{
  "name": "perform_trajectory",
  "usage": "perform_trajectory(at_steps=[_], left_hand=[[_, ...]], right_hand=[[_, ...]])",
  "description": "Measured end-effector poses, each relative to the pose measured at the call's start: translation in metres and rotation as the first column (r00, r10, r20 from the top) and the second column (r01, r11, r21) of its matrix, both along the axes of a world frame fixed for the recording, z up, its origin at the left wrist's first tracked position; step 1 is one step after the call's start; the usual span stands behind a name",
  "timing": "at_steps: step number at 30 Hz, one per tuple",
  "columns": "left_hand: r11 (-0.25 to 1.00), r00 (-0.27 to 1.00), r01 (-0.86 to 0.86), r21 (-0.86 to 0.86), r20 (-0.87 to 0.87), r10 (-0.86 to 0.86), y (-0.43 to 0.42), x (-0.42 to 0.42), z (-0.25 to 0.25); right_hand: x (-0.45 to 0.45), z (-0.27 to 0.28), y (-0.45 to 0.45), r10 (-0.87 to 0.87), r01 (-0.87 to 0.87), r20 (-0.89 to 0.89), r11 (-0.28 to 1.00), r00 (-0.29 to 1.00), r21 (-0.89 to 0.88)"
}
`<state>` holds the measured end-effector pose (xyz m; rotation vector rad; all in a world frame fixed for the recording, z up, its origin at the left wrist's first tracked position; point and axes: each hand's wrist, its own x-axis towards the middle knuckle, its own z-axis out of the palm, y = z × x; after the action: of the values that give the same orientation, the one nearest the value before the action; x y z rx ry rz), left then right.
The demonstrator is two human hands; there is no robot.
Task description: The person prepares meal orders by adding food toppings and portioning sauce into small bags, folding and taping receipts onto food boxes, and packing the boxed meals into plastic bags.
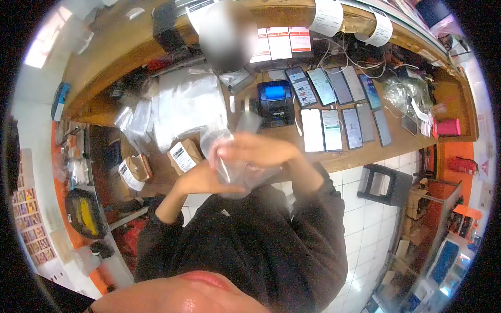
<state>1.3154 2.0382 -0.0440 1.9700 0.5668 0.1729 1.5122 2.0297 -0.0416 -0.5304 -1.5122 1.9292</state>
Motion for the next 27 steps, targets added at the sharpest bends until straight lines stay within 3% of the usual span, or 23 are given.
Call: perform_trajectory(at_steps=[1, 2, 3, 4, 5, 6, 7, 8, 9, 10, 11, 13, 15, 17, 18, 20, 24, 26, 27], left_hand=[[1.0, 1.0, -0.007, 0.001, -0.007, 0.007, -0.002, -0.002, -0.003], [0.989, 0.99, -0.071, -0.133, -0.129, 0.054, -0.004, -0.006, -0.009], [0.955, 0.963, -0.15, -0.258, -0.255, 0.083, -0.008, -0.009, -0.015], [0.949, 0.946, -0.282, -0.14, -0.208, 0.25, -0.016, -0.01, -0.019], [0.947, 0.942, -0.29, -0.14, -0.218, 0.256, -0.02, -0.012, -0.022], [0.923, 0.911, -0.36, -0.136, -0.266, 0.316, -0.023, -0.015, -0.024], [0.896, 0.874, -0.426, -0.124, -0.312, 0.372, -0.025, -0.02, -0.026], [0.896, 0.871, -0.43, -0.114, -0.315, 0.378, -0.03, -0.026, -0.032], [0.851, 0.894, -0.444, -0.281, -0.202, 0.4, -0.038, -0.035, -0.04], [0.787, 0.896, -0.427, -0.445, -0.09, 0.435, -0.04, -0.037, -0.037], [0.784, 0.893, -0.434, -0.444, -0.1, 0.438, -0.04, -0.042, -0.03], [0.559, 0.899, -0.316, -0.766, -0.054, 0.435, -0.043, -0.052, -0.012], [0.63, 0.925, -0.325, -0.705, -0.099, 0.367, -0.042, -0.058, -0.014], [0.481, 0.876, -0.403, -0.779, -0.176, 0.448, -0.045, -0.059, -0.017], [0.482, 0.875, -0.404, -0.778, -0.175, 0.451, -0.047, -0.061, -0.025], [0.75, 0.893, -0.396, -0.53, -0.03, 0.449, -0.051, -0.065, -0.039], [0.732, 0.846, -0.475, -0.489, -0.022, 0.533, -0.061, -0.044, -0.038], [0.696, 0.867, -0.465, -0.547, -0.125, 0.482, -0.062, -0.034, -0.026], [0.699, 0.869, -0.464, -0.544, -0.124, 0.48, -0.066, -0.035, -0.026]], right_hand=[[0.01, -0.007, 0.01, -0.121, 0.112, 0.071, 0.987, 0.99, 0.118], [0.023, -0.015, 0.025, -0.247, 0.212, 0.126, 0.946, 0.961, 0.244], [0.04, -0.015, 0.044, -0.268, 0.275, 0.135, 0.961, 0.954, -0.039], [0.05, -0.054, 0.075, -0.559, 0.547, 0.129, 0.829, 0.819, 0.122], [0.061, -0.089, 0.106, -0.799, 0.762, 0.099, 0.597, 0.593, 0.25], [0.074, -0.123, 0.136, -0.961, 0.785, 0.067, 0.257, 0.267, 0.563], [0.089, -0.167, 0.165, -0.994, 0.718, 0.001, 0.079, 0.108, 0.692], [0.09, -0.172, 0.166, -0.987, 0.598, 0.157, 0.113, -0.022, 0.794], [0.088, -0.175, 0.169, -0.988, 0.604, 0.153, 0.113, -0.016, 0.789], [0.086, -0.178, 0.171, -0.982, 0.504, 0.19, 0.158, -0.012, 0.849], [0.084, -0.181, 0.172, -0.973, 0.398, 0.229, 0.205, -0.013, 0.894], [0.084, -0.189, 0.172, -0.979, 0.362, 0.203, 0.19, 0.003, 0.913], [0.089, -0.196, 0.178, -0.973, 0.301, 0.228, 0.223, 0.02, 0.927], [0.09, -0.197, 0.179, -0.963, 0.27, 0.271, 0.262, 0.006, 0.926], [0.09, -0.199, 0.179, -0.96, 0.289, 0.281, 0.27, 0.006, 0.918], [0.089, -0.199, 0.18, -0.957, 0.304, 0.291, 0.279, 0.007, 0.911], [0.089, -0.204, 0.182, -0.961, 0.269, 0.277, 0.265, -0.008, 0.926], [0.085, -0.194, 0.174, -0.965, 0.261, 0.261, 0.248, -0.016, 0.933], [0.081, -0.19, 0.167, -0.959, 0.369, 0.276, 0.28, 0.066, 0.886]])
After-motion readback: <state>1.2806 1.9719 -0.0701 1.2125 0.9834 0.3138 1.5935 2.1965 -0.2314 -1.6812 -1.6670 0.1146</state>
